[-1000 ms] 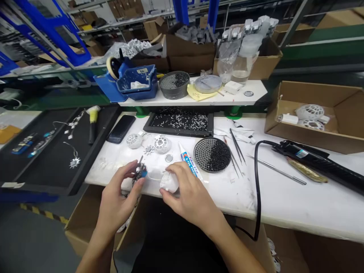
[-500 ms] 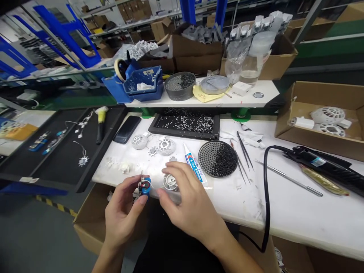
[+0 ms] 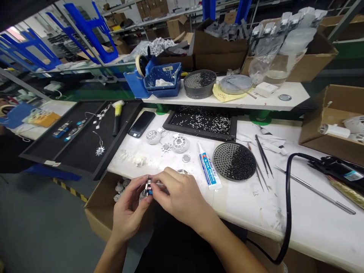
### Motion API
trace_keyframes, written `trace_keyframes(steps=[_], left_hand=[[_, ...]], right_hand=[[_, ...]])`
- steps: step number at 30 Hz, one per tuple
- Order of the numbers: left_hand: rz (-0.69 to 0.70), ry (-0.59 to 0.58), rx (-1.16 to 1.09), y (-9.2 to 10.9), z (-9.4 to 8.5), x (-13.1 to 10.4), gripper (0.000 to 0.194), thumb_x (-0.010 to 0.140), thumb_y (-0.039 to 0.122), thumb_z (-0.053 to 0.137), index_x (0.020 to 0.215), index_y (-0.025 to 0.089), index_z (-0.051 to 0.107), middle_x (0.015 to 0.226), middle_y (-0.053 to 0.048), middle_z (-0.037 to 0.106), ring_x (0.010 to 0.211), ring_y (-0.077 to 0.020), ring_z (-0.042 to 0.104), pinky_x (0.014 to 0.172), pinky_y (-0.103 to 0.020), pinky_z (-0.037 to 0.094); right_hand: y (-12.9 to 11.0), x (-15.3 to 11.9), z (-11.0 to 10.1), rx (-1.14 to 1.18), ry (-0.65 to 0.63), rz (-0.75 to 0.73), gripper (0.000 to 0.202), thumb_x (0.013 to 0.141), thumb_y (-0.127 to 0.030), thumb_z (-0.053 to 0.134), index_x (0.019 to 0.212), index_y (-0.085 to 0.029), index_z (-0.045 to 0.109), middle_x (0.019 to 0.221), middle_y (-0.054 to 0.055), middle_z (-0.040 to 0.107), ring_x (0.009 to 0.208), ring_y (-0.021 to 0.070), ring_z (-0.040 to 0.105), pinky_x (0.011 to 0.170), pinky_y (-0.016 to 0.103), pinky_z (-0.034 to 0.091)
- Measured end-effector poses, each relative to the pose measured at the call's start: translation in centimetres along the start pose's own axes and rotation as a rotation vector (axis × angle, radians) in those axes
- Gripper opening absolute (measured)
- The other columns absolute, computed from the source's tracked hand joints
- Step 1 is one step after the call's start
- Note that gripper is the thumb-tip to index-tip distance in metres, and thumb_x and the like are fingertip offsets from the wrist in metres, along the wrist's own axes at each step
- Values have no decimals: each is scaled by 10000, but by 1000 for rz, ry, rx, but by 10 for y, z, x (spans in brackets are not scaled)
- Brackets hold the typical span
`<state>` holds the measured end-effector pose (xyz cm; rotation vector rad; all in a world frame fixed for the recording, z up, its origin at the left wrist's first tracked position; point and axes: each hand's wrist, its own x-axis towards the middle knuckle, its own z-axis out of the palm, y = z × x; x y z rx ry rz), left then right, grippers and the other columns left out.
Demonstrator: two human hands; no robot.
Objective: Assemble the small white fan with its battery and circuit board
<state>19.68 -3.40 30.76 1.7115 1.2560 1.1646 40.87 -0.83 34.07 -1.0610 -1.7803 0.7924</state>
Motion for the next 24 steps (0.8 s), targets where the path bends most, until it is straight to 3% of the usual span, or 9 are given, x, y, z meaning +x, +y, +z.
trace_keyframes(steps=[11, 17, 24], left_hand=[[69, 16, -104, -3, 14, 9, 495, 991, 135, 706, 1436, 345, 655, 1422, -54, 662, 1355, -220, 626, 1176, -358, 534], [72, 42, -96, -4, 17, 7, 509, 980, 134, 714, 1439, 346, 662, 1415, -66, 672, 1343, -245, 645, 1188, -408, 530], [98, 150, -33, -8, 20, 6, 498, 927, 156, 773, 1392, 312, 686, 1365, -88, 693, 1306, -279, 669, 1147, -454, 561]], right_hand=[[-3, 2, 2, 19, 35, 40, 104, 1037, -174, 636, 1038, -226, 727, 905, -18, 712, 753, 107, 633, 716, 236, 450], [-3, 3, 1, 47, 21, 77, 115, 1043, -187, 636, 1056, -241, 737, 964, -28, 750, 752, 95, 654, 719, 223, 466], [-1, 6, 2, 16, 28, 76, 97, 1039, -198, 643, 1053, -247, 725, 936, -46, 740, 718, 88, 647, 710, 227, 460]])
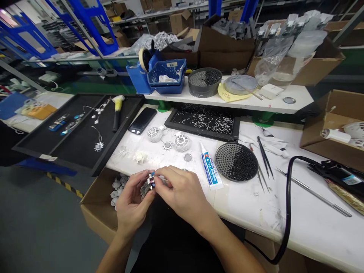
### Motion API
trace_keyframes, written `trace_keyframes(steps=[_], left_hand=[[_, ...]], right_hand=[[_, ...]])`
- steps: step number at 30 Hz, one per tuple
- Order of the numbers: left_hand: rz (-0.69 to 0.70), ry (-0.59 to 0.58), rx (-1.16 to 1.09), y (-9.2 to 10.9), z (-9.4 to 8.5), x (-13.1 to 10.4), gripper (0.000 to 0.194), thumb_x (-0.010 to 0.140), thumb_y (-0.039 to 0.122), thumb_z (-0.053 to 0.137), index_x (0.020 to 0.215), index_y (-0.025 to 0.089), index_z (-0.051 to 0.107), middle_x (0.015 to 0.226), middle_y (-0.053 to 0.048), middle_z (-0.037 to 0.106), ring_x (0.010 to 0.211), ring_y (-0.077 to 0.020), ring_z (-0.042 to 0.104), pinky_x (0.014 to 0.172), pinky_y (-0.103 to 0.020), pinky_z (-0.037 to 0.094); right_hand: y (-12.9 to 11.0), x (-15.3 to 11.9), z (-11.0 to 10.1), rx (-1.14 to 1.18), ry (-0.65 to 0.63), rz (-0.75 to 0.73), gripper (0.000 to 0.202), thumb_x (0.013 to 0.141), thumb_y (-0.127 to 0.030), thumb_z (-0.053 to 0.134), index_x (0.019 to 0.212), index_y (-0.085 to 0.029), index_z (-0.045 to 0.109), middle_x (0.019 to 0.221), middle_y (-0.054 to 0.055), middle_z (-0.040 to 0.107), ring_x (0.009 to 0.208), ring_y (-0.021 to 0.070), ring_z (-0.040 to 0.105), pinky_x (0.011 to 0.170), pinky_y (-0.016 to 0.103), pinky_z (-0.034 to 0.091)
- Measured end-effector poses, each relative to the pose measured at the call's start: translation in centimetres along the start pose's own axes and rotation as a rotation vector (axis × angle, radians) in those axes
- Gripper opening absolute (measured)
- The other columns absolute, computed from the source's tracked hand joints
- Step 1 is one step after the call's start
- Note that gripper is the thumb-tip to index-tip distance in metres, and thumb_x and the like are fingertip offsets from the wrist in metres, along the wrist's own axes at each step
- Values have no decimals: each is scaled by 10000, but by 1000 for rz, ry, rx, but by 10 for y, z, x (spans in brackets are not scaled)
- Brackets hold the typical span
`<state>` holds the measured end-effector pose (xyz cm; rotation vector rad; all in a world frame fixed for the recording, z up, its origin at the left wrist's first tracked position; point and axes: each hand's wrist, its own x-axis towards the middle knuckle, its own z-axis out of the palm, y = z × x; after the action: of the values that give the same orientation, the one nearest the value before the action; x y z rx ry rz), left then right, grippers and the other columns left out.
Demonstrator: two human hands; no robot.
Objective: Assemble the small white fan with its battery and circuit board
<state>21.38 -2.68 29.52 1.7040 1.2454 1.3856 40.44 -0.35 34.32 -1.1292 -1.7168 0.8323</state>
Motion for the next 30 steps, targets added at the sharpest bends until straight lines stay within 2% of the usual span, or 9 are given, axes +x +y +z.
trace_keyframes(steps=[4, 9, 12, 15, 18, 21, 25, 27, 30], left_hand=[[17, 82, 90, 1, -12, 15, 492, 894, 202, 827, 1361, 296, 704, 1315, -75, 696, 1240, -268, 686, 1106, -433, 574], [33, 289, 340, -3, -49, 65, 464, 927, 311, 806, 1376, 259, 697, 1310, -83, 699, 1135, -253, 695, 971, -385, 585], [82, 220, 640, -17, -70, 96, 443, 970, 372, 741, 1379, 207, 699, 1304, -113, 707, 1171, -288, 688, 997, -423, 571], [110, 48, 880, -35, -81, 112, 412, 1009, 368, 649, 1375, 185, 696, 1350, -136, 710, 1269, -350, 668, 1140, -552, 486], [102, -52, 952, -44, -83, 114, 406, 1027, 349, 588, 1388, 188, 681, 1419, -149, 686, 1331, -378, 642, 1189, -609, 434], [164, 55, 872, -34, -76, 104, 449, 1007, 340, 629, 1416, 159, 655, 1507, -196, 603, 1415, -382, 578, 1226, -583, 429], [230, 262, 567, 1, -46, 73, 261, 998, 271, 663, 1243, 198, 718, 1361, -140, 663, 1339, -324, 622, 1214, -545, 467], [173, 221, 299, 18, -20, 56, 184, 1005, 266, 660, 1170, 219, 727, 1257, -103, 694, 1257, -299, 665, 1154, -518, 527], [-86, 5, -226, 38, 26, 40, 261, 1027, 289, 645, 1275, 243, 712, 1334, -97, 692, 1270, -283, 677, 1153, -466, 541]], right_hand=[[0, -1, 10, -160, 68, -41, 69, 1034, -212, 646, 1022, -238, 709, 889, -44, 726, 703, 99, 644, 690, 255, 431], [6, 0, 18, -309, 112, -158, 129, 1050, -209, 612, 999, -224, 729, 792, -30, 669, 646, 115, 594, 635, 288, 399], [6, 5, 11, -209, 64, -182, 155, 1082, -220, 593, 1039, -214, 742, 857, -6, 689, 727, 133, 630, 707, 283, 468], [2, 7, -3, -132, 68, -199, 164, 1097, -263, 601, 1110, -209, 755, 999, 37, 716, 922, 174, 682, 857, 303, 534], [1, -3, -20, -241, 70, -173, 389, 1043, -383, 701, 1395, -218, 673, 1279, 95, 696, 1208, 265, 645, 1059, 412, 528], [8, -17, -29, -480, 26, -88, 716, 970, -412, 783, 1592, -206, 497, 1483, 137, 613, 1354, 357, 563, 1165, 556, 461], [20, -21, -27, -560, 41, 55, 491, 1010, -386, 722, 1454, -204, 620, 1294, 110, 714, 1147, 326, 685, 995, 503, 563], [21, -15, -29, -426, 99, 130, 443, 1000, -444, 730, 1380, -222, 671, 1257, 92, 722, 1044, 286, 714, 903, 438, 593], [13, -3, -49, -231, 55, 183, 408, 1004, -420, 713, 1389, -285, 688, 1242, 52, 724, 982, 222, 711, 807, 347, 594]])
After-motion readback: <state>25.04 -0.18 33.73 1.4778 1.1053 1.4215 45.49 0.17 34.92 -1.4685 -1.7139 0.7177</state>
